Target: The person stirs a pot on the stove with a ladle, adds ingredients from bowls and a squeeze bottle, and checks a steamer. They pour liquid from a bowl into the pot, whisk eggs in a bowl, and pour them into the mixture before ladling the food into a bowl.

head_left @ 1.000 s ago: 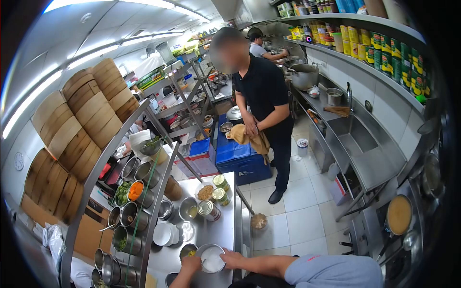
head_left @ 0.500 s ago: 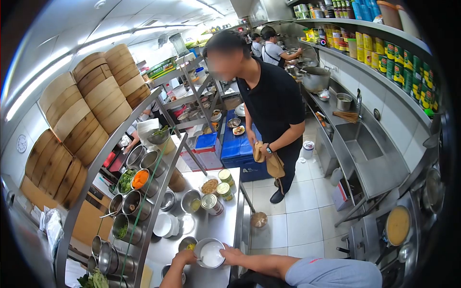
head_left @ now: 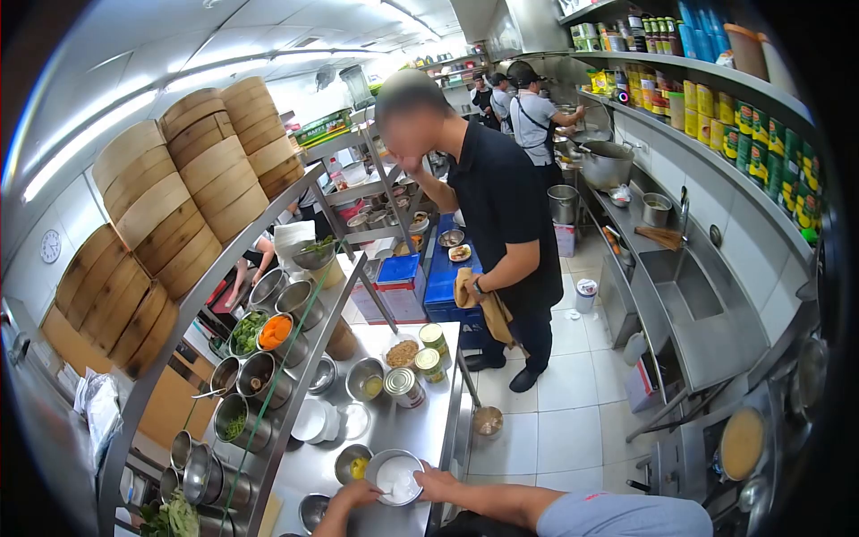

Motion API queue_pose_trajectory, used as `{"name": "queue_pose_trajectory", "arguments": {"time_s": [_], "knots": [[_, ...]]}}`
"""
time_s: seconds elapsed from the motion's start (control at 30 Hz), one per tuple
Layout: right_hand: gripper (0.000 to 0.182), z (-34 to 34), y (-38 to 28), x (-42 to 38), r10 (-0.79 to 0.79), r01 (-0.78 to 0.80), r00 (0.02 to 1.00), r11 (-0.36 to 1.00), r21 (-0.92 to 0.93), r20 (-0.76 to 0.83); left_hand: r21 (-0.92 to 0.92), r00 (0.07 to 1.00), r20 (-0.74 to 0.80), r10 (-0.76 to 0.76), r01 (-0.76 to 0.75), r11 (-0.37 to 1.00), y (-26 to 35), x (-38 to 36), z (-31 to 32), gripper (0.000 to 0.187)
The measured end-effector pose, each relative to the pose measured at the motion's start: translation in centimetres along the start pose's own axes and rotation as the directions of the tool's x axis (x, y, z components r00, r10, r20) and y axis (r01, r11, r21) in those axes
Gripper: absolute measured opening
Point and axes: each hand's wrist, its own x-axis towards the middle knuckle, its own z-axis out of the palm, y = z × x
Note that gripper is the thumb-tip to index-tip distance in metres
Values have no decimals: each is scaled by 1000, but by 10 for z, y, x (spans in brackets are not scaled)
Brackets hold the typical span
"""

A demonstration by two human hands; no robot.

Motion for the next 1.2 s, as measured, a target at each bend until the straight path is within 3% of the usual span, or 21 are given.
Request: {"name": "queue_pose_trajectory", "arguments": {"time_s": [0.1, 0.3, 0.33, 0.43, 0.7, 0.77, 0.97, 1.1, 1.2], "knots": [[49, -1, -2, 0, 16, -16, 1000, 1000, -4, -15, 36, 997, -4, 78, -78, 996, 22, 6, 12, 34], [47, 14, 5, 7, 14, -14, 999, 1000, -2, -42, 37, 961, -232, -149, 161, 986, 109, -16, -10, 34], [47, 15, 5, 6, 12, -12, 999, 1000, -6, -33, 138, 953, -295, -65, 110, 984, 108, -10, -9, 31], [46, 14, 3, 6, 21, -21, 999, 1000, -9, -36, 127, 921, -371, -118, 176, 976, 105, -6, -10, 25], [45, 0, -4, -1, 44, -44, 999, 999, -20, -8, 168, 936, -203, -287, 322, 932, 79, -46, -35, 30], [44, 1, -4, -3, 38, -38, 999, 999, -15, -25, 128, 957, -78, -280, 288, 949, 62, -41, -23, 34], [46, 15, 4, 6, 10, -10, 996, 1000, 4, -93, -13, 996, -63, -63, 62, 998, 52, -15, 14, 40], [48, 17, 5, 6, 21, -21, 997, 1000, 2, -75, -98, 965, -193, -179, 163, 982, 101, -15, 10, 39], [48, 13, 4, 5, 31, -33, 999, 999, -36, -42, 15, 933, -321, -163, 178, 984, 129, -27, -9, 33]]}}
